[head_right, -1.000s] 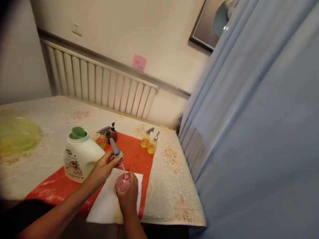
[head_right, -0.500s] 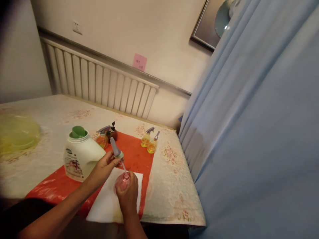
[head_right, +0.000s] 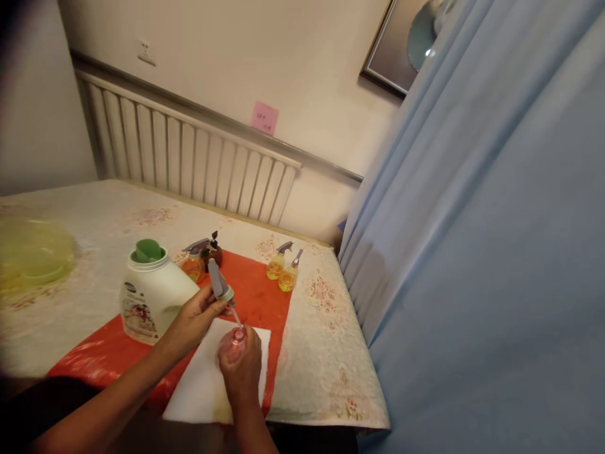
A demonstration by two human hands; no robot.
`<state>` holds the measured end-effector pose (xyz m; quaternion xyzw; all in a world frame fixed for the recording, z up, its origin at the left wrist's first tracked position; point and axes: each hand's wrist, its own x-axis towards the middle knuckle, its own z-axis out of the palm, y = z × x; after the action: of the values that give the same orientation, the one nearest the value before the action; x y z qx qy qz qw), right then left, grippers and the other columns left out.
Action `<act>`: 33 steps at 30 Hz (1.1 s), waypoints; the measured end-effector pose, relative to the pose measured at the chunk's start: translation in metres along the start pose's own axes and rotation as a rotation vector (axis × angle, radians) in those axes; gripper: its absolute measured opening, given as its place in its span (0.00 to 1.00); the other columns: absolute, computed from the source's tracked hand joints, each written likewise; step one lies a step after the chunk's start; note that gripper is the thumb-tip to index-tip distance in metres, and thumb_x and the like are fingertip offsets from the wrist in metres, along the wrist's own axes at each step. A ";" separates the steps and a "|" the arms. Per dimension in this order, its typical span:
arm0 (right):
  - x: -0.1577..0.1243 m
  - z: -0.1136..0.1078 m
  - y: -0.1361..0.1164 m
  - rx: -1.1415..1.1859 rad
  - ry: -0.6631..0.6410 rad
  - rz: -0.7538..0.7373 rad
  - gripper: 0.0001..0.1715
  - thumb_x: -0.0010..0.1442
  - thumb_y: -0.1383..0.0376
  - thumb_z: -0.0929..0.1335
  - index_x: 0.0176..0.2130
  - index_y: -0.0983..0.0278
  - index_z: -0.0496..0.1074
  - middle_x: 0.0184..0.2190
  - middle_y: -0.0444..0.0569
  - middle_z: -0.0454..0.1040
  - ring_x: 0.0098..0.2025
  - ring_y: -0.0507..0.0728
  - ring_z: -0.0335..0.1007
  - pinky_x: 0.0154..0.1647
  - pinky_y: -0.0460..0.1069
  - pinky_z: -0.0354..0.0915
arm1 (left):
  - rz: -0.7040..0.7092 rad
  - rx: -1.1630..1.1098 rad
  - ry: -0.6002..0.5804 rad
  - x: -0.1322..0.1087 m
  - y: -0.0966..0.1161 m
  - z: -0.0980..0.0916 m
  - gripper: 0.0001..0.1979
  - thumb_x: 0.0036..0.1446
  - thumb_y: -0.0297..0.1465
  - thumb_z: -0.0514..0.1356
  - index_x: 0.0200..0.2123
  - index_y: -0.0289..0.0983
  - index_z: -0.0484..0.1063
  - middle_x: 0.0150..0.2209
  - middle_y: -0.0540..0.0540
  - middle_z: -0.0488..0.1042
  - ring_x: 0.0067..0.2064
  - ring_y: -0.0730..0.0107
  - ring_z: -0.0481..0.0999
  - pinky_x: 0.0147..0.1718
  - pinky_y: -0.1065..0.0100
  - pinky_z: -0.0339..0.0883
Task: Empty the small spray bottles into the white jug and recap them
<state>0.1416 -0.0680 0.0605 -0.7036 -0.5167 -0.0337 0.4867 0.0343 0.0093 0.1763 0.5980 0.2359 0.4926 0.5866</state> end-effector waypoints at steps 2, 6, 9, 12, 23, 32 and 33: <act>0.000 -0.001 -0.001 0.000 -0.016 0.008 0.17 0.52 0.66 0.65 0.44 0.64 0.68 0.38 0.51 0.74 0.42 0.61 0.72 0.44 0.55 0.68 | 0.003 -0.019 0.011 0.000 0.000 -0.001 0.14 0.56 0.37 0.61 0.43 0.38 0.69 0.40 0.47 0.73 0.41 0.65 0.75 0.37 0.64 0.73; 0.001 -0.002 -0.002 0.008 -0.024 0.016 0.18 0.52 0.67 0.65 0.45 0.63 0.68 0.39 0.52 0.74 0.43 0.62 0.72 0.46 0.55 0.68 | 0.013 -0.032 0.011 0.001 0.000 -0.002 0.12 0.55 0.36 0.61 0.42 0.37 0.70 0.38 0.48 0.74 0.40 0.65 0.75 0.36 0.65 0.73; 0.002 -0.002 -0.003 0.011 -0.027 0.020 0.17 0.53 0.66 0.64 0.45 0.63 0.68 0.40 0.53 0.74 0.44 0.62 0.72 0.46 0.56 0.68 | 0.010 -0.044 0.015 0.001 -0.002 -0.002 0.12 0.55 0.35 0.61 0.42 0.38 0.70 0.38 0.48 0.74 0.40 0.66 0.76 0.36 0.65 0.73; 0.002 -0.003 -0.004 0.016 -0.015 0.015 0.18 0.52 0.66 0.65 0.45 0.63 0.68 0.39 0.52 0.74 0.43 0.62 0.72 0.45 0.55 0.68 | 0.005 -0.044 0.022 0.002 -0.004 -0.002 0.12 0.55 0.35 0.62 0.42 0.37 0.70 0.38 0.48 0.74 0.40 0.65 0.76 0.36 0.65 0.73; -0.001 -0.001 -0.001 0.020 0.018 -0.004 0.21 0.51 0.67 0.65 0.46 0.62 0.68 0.40 0.51 0.75 0.43 0.61 0.72 0.45 0.54 0.68 | 0.017 -0.037 0.020 0.001 -0.003 -0.003 0.11 0.56 0.35 0.60 0.42 0.39 0.69 0.38 0.50 0.74 0.39 0.67 0.76 0.37 0.67 0.72; -0.002 0.000 0.003 0.015 -0.037 0.019 0.21 0.51 0.67 0.66 0.47 0.63 0.67 0.41 0.52 0.74 0.45 0.62 0.71 0.47 0.56 0.67 | -0.025 -0.036 0.122 -0.002 -0.007 -0.005 0.14 0.51 0.37 0.63 0.40 0.37 0.70 0.34 0.49 0.76 0.34 0.66 0.77 0.35 0.65 0.73; -0.002 0.000 0.003 0.014 -0.038 0.020 0.21 0.51 0.67 0.66 0.47 0.63 0.67 0.41 0.52 0.74 0.45 0.62 0.71 0.47 0.56 0.67 | -0.012 -0.064 0.150 0.000 -0.003 -0.005 0.16 0.50 0.38 0.64 0.41 0.37 0.70 0.35 0.49 0.76 0.36 0.65 0.77 0.35 0.65 0.73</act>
<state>0.1426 -0.0692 0.0574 -0.7058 -0.5189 -0.0117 0.4821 0.0309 0.0121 0.1727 0.5389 0.2670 0.5399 0.5888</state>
